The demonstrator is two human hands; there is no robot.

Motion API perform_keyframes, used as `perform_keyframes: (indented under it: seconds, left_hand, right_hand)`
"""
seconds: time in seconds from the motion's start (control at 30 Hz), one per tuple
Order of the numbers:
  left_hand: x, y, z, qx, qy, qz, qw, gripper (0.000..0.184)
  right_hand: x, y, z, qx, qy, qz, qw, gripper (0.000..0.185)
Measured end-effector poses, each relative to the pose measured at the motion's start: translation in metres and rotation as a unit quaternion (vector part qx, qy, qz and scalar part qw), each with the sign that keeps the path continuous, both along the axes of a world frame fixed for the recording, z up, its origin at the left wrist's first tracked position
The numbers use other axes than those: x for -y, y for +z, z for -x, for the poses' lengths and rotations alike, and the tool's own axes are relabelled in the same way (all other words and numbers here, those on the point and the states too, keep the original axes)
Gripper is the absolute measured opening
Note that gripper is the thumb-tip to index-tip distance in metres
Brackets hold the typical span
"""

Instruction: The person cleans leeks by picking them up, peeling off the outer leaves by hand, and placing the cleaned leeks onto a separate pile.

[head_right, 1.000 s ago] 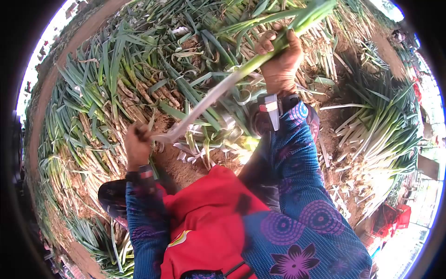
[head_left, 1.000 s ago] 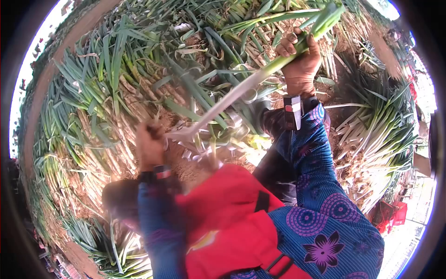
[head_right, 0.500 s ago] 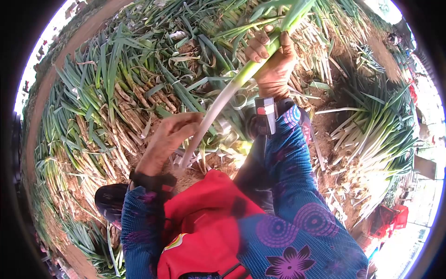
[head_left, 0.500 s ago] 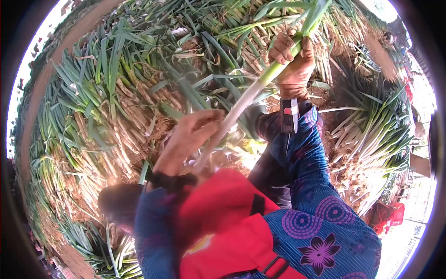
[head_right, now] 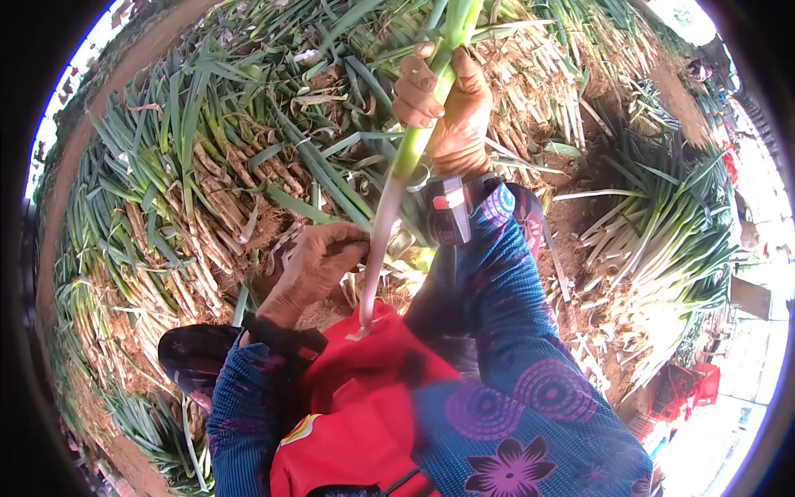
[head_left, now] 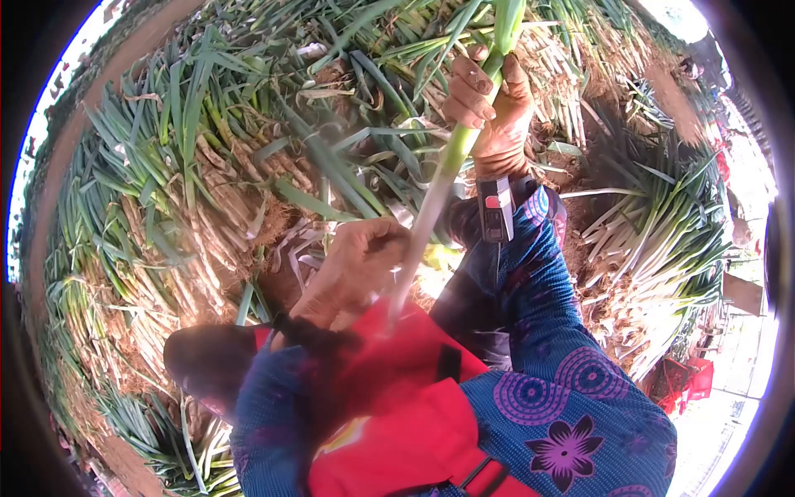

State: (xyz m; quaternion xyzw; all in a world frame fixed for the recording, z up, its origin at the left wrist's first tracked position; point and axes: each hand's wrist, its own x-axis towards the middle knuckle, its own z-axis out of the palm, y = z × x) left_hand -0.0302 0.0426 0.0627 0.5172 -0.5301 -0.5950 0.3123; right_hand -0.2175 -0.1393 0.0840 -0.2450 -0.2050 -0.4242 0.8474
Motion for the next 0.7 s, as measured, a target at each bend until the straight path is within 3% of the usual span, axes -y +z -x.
perform_keyframes:
  seconds: [0.17,0.33,0.43,0.57,0.6,0.7]
  left_hand:
    - [-0.015,-0.018,0.003,-0.025,0.038,-0.013,0.999,0.016]
    - [-0.021,-0.05,-0.025,-0.256,0.148,-0.082,0.952,0.017]
    - [-0.023,-0.051,-0.044,-0.259,0.194,-0.108,0.94,0.017]
    - [-0.023,-0.018,-0.023,-0.139,0.095,0.012,0.986,0.033]
    - [-0.022,-0.016,-0.015,-0.206,0.104,0.002,0.973,0.034]
    - [-0.016,-0.012,-0.008,-0.155,0.103,-0.071,0.98,0.03]
  right_hand:
    - [-0.002,-0.003,-0.009,-0.002,0.039,0.002,0.999,0.038]
    - [0.004,-0.005,-0.007,0.027,0.039,0.002,0.999,0.034]
    - [0.008,-0.005,-0.003,0.031,0.038,0.001,0.999,0.034]
    - [0.002,-0.009,-0.011,-0.024,-0.02,-0.004,1.0,0.036]
    - [-0.001,-0.01,-0.016,-0.04,-0.046,-0.012,0.998,0.035]
    - [-0.004,-0.006,-0.022,-0.063,-0.078,-0.033,0.994,0.033]
